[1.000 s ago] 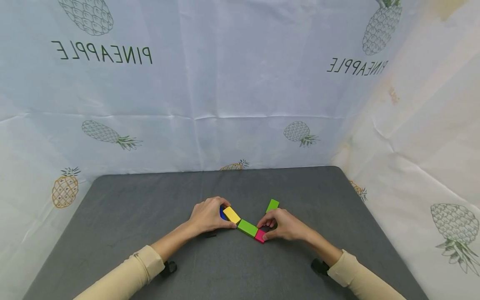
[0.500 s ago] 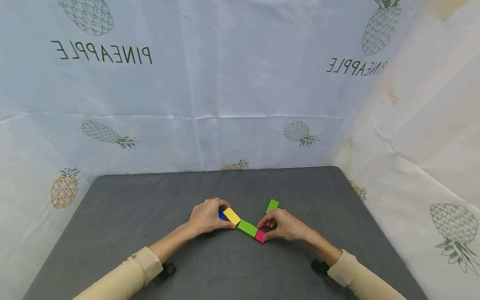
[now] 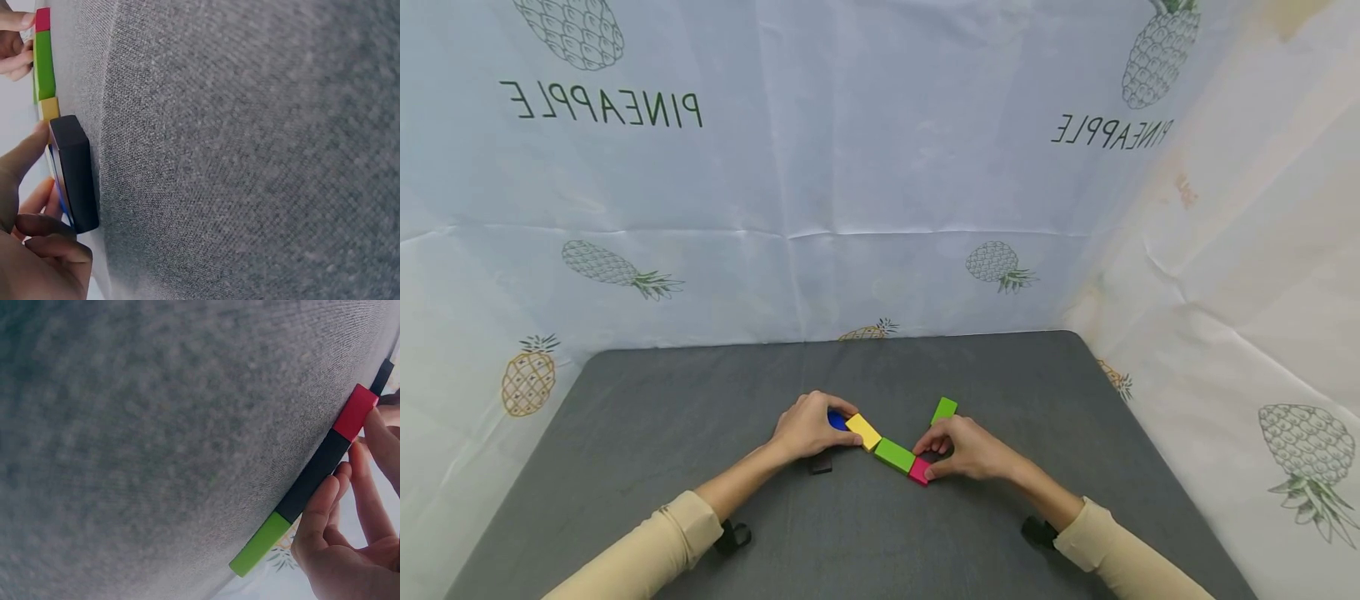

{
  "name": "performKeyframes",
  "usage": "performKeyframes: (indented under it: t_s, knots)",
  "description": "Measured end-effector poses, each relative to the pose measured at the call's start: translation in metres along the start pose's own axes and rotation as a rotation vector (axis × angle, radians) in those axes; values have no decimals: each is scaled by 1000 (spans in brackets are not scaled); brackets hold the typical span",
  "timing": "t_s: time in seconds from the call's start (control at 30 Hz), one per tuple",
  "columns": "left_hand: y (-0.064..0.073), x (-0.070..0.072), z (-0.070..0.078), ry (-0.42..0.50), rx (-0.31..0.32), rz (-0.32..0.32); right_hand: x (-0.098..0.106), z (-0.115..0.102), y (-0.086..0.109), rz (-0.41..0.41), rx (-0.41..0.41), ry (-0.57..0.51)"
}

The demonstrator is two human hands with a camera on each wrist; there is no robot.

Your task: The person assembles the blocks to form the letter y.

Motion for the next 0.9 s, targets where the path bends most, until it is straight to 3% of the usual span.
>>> performKeyframes:
  t_s: [0.3,0.9]
  knots:
    - [1,1,4,-44,26,21,0,0,-1,0,-12,0]
    - [4,0,5,-100,1,12,-1,1,-1,-10,-19,-19]
Point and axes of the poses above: each hand's wrist, its own y-axis away from the middle knuckle, its own x-axis out of the back of the hand, z = x × y, the point moved 6 cm from there along -y, towards the middle knuckle, and after that the axes turned 2 degrees about -y, right-handed, at the moved point
